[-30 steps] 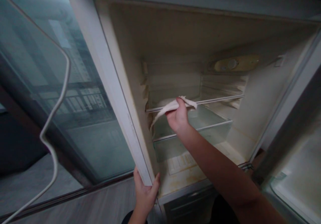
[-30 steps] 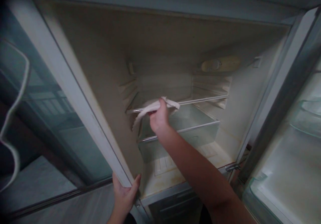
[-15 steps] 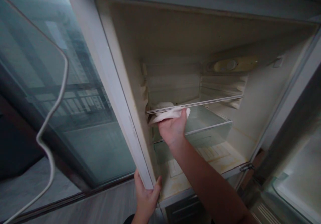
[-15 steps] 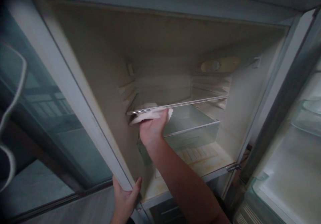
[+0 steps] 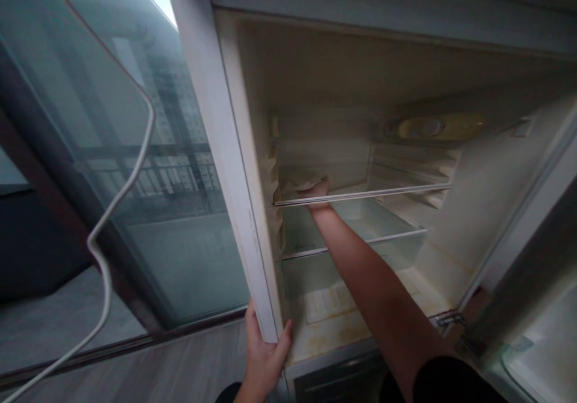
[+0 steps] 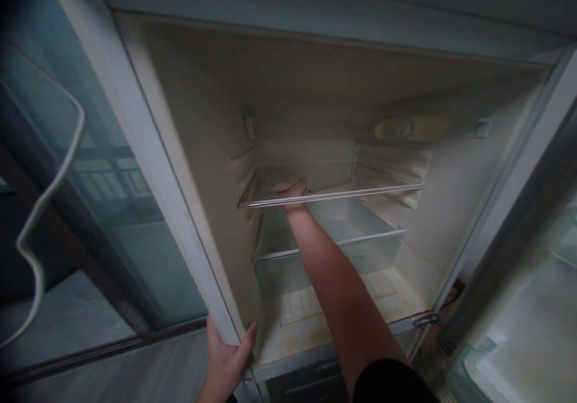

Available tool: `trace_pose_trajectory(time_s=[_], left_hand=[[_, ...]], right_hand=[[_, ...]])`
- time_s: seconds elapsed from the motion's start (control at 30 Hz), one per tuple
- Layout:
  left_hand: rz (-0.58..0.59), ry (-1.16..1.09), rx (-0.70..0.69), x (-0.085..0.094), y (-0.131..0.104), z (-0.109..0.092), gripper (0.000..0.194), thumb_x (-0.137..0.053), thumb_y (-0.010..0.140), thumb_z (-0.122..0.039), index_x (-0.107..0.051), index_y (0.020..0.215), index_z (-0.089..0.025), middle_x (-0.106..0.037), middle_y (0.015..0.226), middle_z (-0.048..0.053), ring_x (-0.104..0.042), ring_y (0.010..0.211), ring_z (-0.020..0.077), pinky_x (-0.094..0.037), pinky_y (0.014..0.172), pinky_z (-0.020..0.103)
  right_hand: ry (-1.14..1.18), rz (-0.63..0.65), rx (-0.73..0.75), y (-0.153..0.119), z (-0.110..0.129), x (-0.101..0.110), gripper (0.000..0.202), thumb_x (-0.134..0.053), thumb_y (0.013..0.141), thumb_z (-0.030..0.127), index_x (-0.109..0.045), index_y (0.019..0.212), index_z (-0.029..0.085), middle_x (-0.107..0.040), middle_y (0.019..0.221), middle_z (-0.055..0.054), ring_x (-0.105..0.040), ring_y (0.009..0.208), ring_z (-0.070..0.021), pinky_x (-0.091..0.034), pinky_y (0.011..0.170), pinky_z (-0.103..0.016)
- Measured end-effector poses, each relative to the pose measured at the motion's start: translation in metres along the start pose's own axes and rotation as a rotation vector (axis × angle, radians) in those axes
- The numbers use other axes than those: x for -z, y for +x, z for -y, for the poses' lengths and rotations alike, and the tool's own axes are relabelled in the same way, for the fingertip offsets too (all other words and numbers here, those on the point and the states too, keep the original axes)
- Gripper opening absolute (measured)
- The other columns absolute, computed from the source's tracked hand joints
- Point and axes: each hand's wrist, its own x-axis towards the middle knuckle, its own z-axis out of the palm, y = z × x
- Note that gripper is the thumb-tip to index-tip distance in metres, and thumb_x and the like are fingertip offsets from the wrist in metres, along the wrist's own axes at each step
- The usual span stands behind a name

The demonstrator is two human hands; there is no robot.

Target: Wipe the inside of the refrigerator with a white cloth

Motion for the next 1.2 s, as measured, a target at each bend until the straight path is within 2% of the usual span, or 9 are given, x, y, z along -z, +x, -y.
trace_pose_trajectory(time_s=[0.17, 0.37, 0.47, 0.53, 0.63, 0.73, 0.87, 1.07, 1.2], left_hand=[[-0.014, 0.007, 0.008, 0.001, 0.0, 0.001, 0.067, -0.072, 0.076, -0.044, -0.044, 0.132, -0.018, -0.059, 0.109, 0.011, -0.061, 0.114, 0.03, -0.046, 0.106, 0.051], [-0.04, 0.02, 0.006, 0.0, 0.002, 0.003, 0.066, -0.074, 0.074, -0.046, -0.048, 0.127, -0.017, -0.06, 0.103, 0.01, -0.062, 0.11, 0.0309, -0.048, 0.102, 0.052], [-0.04, 0.015, -0.001, 0.0, 0.003, -0.002, 0.065, -0.074, 0.074, -0.044, -0.048, 0.127, -0.018, -0.06, 0.101, 0.009, -0.063, 0.108, 0.0297, -0.049, 0.101, 0.05], [-0.038, 0.001, 0.015, 0.0, 0.003, -0.005, 0.067, -0.074, 0.073, -0.043, -0.048, 0.129, -0.018, -0.062, 0.106, 0.01, -0.063, 0.108, 0.0287, -0.05, 0.101, 0.048], [-0.032, -0.015, 0.03, 0.0, 0.003, -0.008, 0.071, -0.076, 0.072, -0.042, -0.047, 0.132, -0.018, -0.063, 0.116, 0.013, -0.063, 0.11, 0.0285, -0.048, 0.103, 0.047], [-0.037, -0.003, 0.017, 0.0, 0.003, -0.01, 0.071, -0.076, 0.072, -0.039, -0.047, 0.133, -0.017, -0.063, 0.117, 0.014, -0.062, 0.112, 0.0285, -0.047, 0.105, 0.047], [-0.031, -0.011, 0.008, 0.0, 0.002, -0.011, 0.069, -0.076, 0.073, -0.036, -0.046, 0.132, -0.018, -0.063, 0.115, 0.012, -0.062, 0.111, 0.0266, -0.048, 0.104, 0.044], [-0.003, -0.018, 0.008, 0.001, 0.003, -0.009, 0.069, -0.075, 0.075, -0.039, -0.045, 0.133, -0.017, -0.06, 0.116, 0.011, -0.06, 0.114, 0.0263, -0.045, 0.106, 0.044], [-0.012, -0.012, 0.005, 0.001, 0.003, -0.009, 0.067, -0.075, 0.075, -0.04, -0.046, 0.132, -0.017, -0.06, 0.111, 0.01, -0.06, 0.114, 0.0272, -0.045, 0.107, 0.044]], right_hand=[[0.095, 0.031, 0.181, 0.018, 0.068, 0.033, 0.055, -0.015, 0.095, 0.039, -0.068, 0.105, 0.027, -0.073, 0.087, -0.003, -0.068, 0.095, -0.0176, -0.053, 0.095, -0.045], [0.032, -0.036, 0.335, 0.004, 0.163, 0.08, 0.052, -0.018, 0.093, 0.04, -0.069, 0.086, 0.028, -0.072, 0.083, -0.002, -0.069, 0.096, -0.0165, -0.05, 0.098, -0.044], [-0.038, -0.137, 0.374, -0.011, 0.189, 0.097, 0.061, -0.009, 0.094, 0.038, -0.066, 0.077, 0.026, -0.07, 0.076, -0.002, -0.069, 0.092, -0.0152, -0.049, 0.095, -0.042], [-0.058, -0.211, 0.367, -0.026, 0.19, 0.099, 0.058, -0.013, 0.096, 0.041, -0.063, 0.073, 0.026, -0.069, 0.072, -0.001, -0.069, 0.084, -0.0169, -0.051, 0.092, -0.044], [-0.057, -0.213, 0.315, -0.059, 0.17, 0.085, 0.05, -0.021, 0.098, 0.041, -0.06, 0.07, 0.026, -0.069, 0.073, -0.002, -0.068, 0.078, -0.0198, -0.054, 0.088, -0.047], [0.005, -0.093, 0.219, -0.097, 0.137, 0.058, 0.046, -0.023, 0.098, 0.034, -0.061, 0.073, 0.025, -0.072, 0.082, -0.003, -0.069, 0.084, -0.02, -0.054, 0.089, -0.047], [0.074, 0.038, 0.074, -0.133, 0.087, 0.026, 0.043, -0.027, 0.099, 0.038, -0.066, 0.086, 0.024, -0.075, 0.093, -0.003, -0.07, 0.096, -0.0216, -0.054, 0.093, -0.049], [-0.149, 0.007, -0.239, -0.147, -0.006, 0.003, 0.026, -0.051, 0.088, 0.038, -0.07, 0.089, 0.019, -0.075, 0.083, -0.004, -0.071, 0.098, -0.0231, -0.053, 0.099, -0.042], [-0.381, 0.105, -0.166, -0.144, -0.052, 0.004, 0.026, -0.064, 0.082, 0.043, -0.071, 0.093, 0.02, -0.076, 0.091, -0.001, -0.067, 0.111, -0.021, -0.042, 0.112, -0.039]])
